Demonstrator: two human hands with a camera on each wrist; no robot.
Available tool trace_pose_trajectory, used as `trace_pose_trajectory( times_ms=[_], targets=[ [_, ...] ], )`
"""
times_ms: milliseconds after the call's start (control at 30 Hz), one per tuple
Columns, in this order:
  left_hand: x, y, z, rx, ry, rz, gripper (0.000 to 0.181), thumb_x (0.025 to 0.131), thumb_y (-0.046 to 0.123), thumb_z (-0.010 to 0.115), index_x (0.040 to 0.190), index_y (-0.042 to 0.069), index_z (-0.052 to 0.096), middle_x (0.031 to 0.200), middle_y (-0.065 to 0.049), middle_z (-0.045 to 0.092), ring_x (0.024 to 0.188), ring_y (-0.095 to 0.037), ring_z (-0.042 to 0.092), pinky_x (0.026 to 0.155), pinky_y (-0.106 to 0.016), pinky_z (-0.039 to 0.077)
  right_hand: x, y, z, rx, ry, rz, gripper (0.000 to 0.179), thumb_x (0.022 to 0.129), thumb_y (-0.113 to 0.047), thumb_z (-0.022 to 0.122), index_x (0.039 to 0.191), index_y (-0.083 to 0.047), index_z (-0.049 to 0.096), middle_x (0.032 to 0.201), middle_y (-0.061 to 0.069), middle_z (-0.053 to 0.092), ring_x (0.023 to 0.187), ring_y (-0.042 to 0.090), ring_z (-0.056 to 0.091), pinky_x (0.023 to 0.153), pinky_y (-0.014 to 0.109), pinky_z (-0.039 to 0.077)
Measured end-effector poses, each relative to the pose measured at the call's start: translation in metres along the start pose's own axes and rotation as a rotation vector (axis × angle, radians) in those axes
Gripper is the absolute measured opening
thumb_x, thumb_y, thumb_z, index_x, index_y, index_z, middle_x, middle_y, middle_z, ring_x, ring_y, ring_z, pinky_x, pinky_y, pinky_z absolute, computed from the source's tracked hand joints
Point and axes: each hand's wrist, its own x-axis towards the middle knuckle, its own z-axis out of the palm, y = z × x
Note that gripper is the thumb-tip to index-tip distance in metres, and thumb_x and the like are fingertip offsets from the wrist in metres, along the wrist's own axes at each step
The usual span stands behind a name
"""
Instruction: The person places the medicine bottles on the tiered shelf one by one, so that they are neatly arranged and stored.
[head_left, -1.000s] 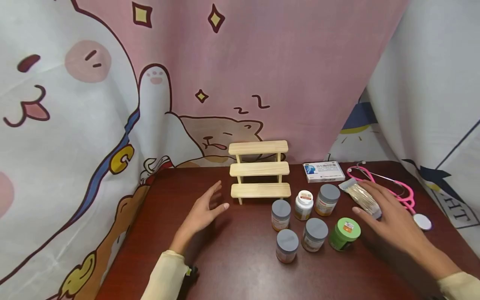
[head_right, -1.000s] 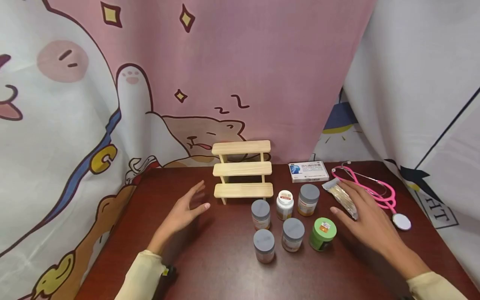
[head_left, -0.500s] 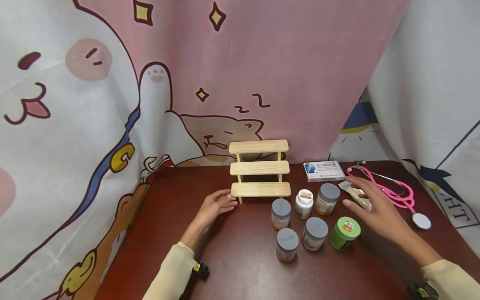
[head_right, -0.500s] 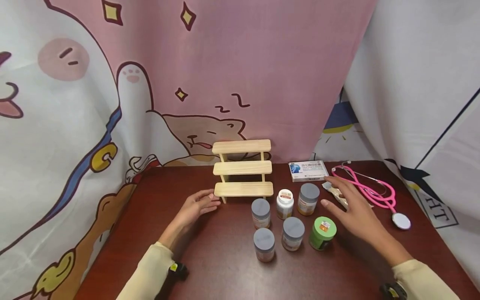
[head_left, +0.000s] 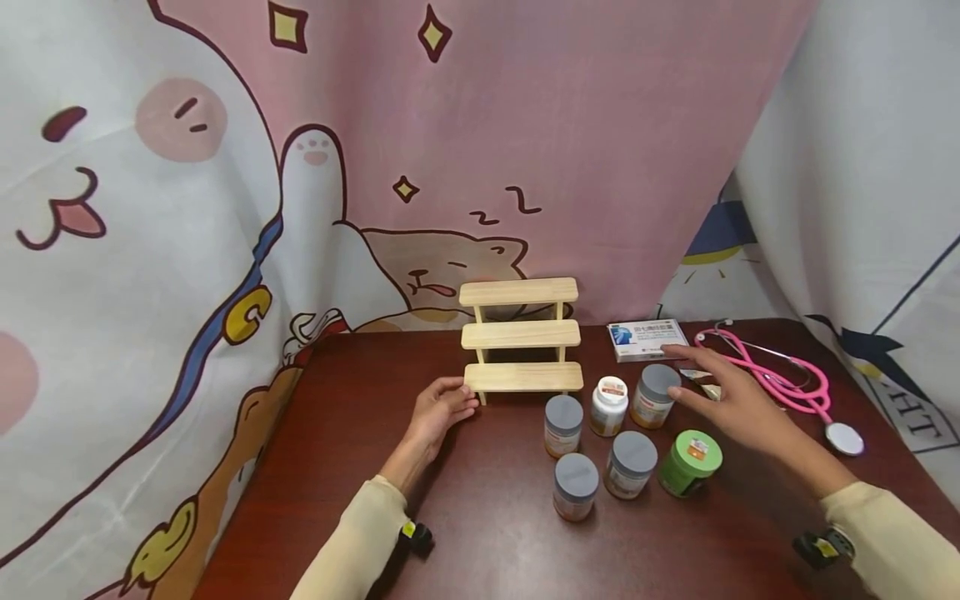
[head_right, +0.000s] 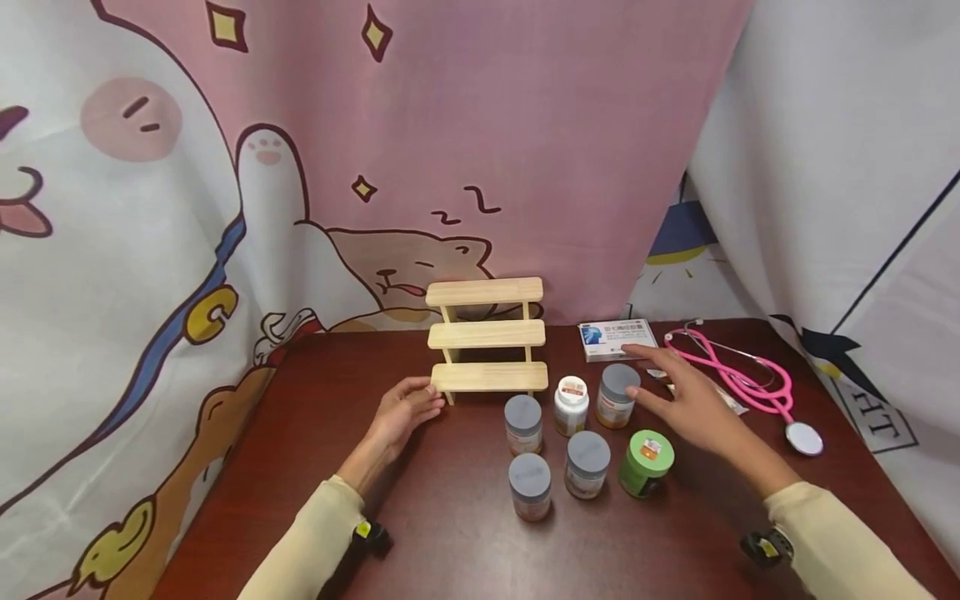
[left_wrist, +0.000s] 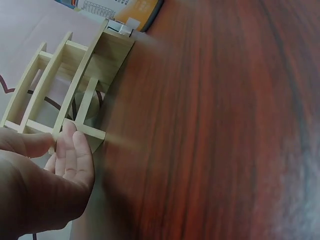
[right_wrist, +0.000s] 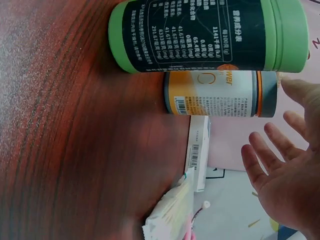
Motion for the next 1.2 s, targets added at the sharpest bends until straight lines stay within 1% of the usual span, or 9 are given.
trace_pose_trajectory(
  times_ms=[133,233,300,433,533,667,933,1033,1200],
  targets=[
    [0.000,0.000,0.002,-0.020,0.007,-0.003,0.029,0.102,0.002,0.064,0.129,-0.005,0.058,0.105,-0.013,0.074,0.087,-0.015,0.076,0.088,-0.033,0.066,0.001,-0.001,0.002,0.046,-0.044,0.030,0.063,0.097,-0.027,0.079,0.153,-0.018,0.053,0.149,0.012,0.061,0.118,-0.022,0.045,0.092,0.008,0.047],
    [0.000,0.001,0.002,-0.033,0.000,-0.013,0.029,0.102,0.001,0.064,0.129,-0.005,0.058,0.104,-0.012,0.073,0.086,-0.014,0.076,0.087,-0.031,0.066,0.001,0.000,0.003,0.069,-0.071,0.066,0.065,0.096,-0.031,0.080,0.154,-0.020,0.052,0.151,0.010,0.060,0.120,-0.015,0.048,0.092,0.008,0.045],
    [0.000,0.001,0.001,-0.034,-0.003,-0.019,0.029,0.102,0.001,0.064,0.129,-0.005,0.057,0.105,-0.013,0.073,0.086,-0.014,0.075,0.086,-0.030,0.066,0.001,0.002,0.003,0.073,-0.083,0.078,0.065,0.096,-0.031,0.080,0.154,-0.020,0.052,0.152,0.009,0.059,0.125,-0.001,0.054,0.093,0.009,0.044],
    [0.000,0.001,0.001,-0.041,-0.009,-0.033,0.028,0.102,0.002,0.064,0.128,-0.003,0.058,0.104,-0.013,0.073,0.085,-0.015,0.076,0.087,-0.031,0.066,0.003,0.006,0.003,0.071,-0.108,0.088,0.064,0.096,-0.032,0.080,0.153,-0.018,0.053,0.153,0.010,0.058,0.130,0.030,0.059,0.097,0.024,0.050],
    [0.001,0.001,0.000,-0.052,-0.013,-0.038,0.028,0.101,0.002,0.065,0.128,-0.003,0.059,0.103,-0.012,0.073,0.085,-0.014,0.076,0.086,-0.030,0.066,0.004,0.008,0.003,0.056,-0.136,0.098,0.062,0.098,-0.034,0.078,0.153,-0.021,0.053,0.152,0.010,0.058,0.131,0.039,0.059,0.099,0.041,0.055],
    [0.002,0.001,0.001,-0.071,-0.019,-0.045,0.029,0.102,0.002,0.064,0.129,-0.004,0.058,0.101,-0.011,0.073,0.084,-0.013,0.076,0.084,-0.029,0.066,0.005,0.009,0.003,0.034,-0.159,0.109,0.059,0.099,-0.038,0.076,0.152,-0.024,0.054,0.149,0.009,0.061,0.130,0.036,0.061,0.099,0.049,0.057],
    [0.004,0.003,0.000,-0.082,-0.031,-0.059,0.024,0.103,0.000,0.061,0.126,-0.003,0.056,0.097,-0.006,0.071,0.083,-0.013,0.075,0.084,-0.028,0.066,0.014,0.008,0.001,0.098,-0.173,0.104,0.057,0.096,-0.032,0.081,0.145,-0.016,0.058,0.132,0.006,0.068,0.105,0.002,0.064,0.087,0.022,0.058],
    [0.004,0.004,0.000,-0.094,-0.027,-0.075,0.023,0.103,-0.001,0.061,0.125,-0.001,0.057,0.095,-0.005,0.071,0.083,-0.013,0.075,0.085,-0.029,0.066,0.018,0.007,-0.002,0.103,-0.166,0.085,0.056,0.094,-0.030,0.082,0.143,-0.015,0.059,0.130,0.007,0.069,0.109,-0.002,0.063,0.088,0.019,0.058],
    [0.005,0.005,0.000,-0.099,-0.028,-0.092,0.023,0.102,0.000,0.062,0.125,0.001,0.058,0.098,-0.007,0.072,0.084,-0.014,0.076,0.086,-0.031,0.066,0.030,0.005,-0.008,0.054,-0.141,0.054,0.056,0.094,-0.031,0.083,0.143,-0.020,0.060,0.128,0.005,0.071,0.116,0.004,0.064,0.087,0.022,0.059]
  ],
)
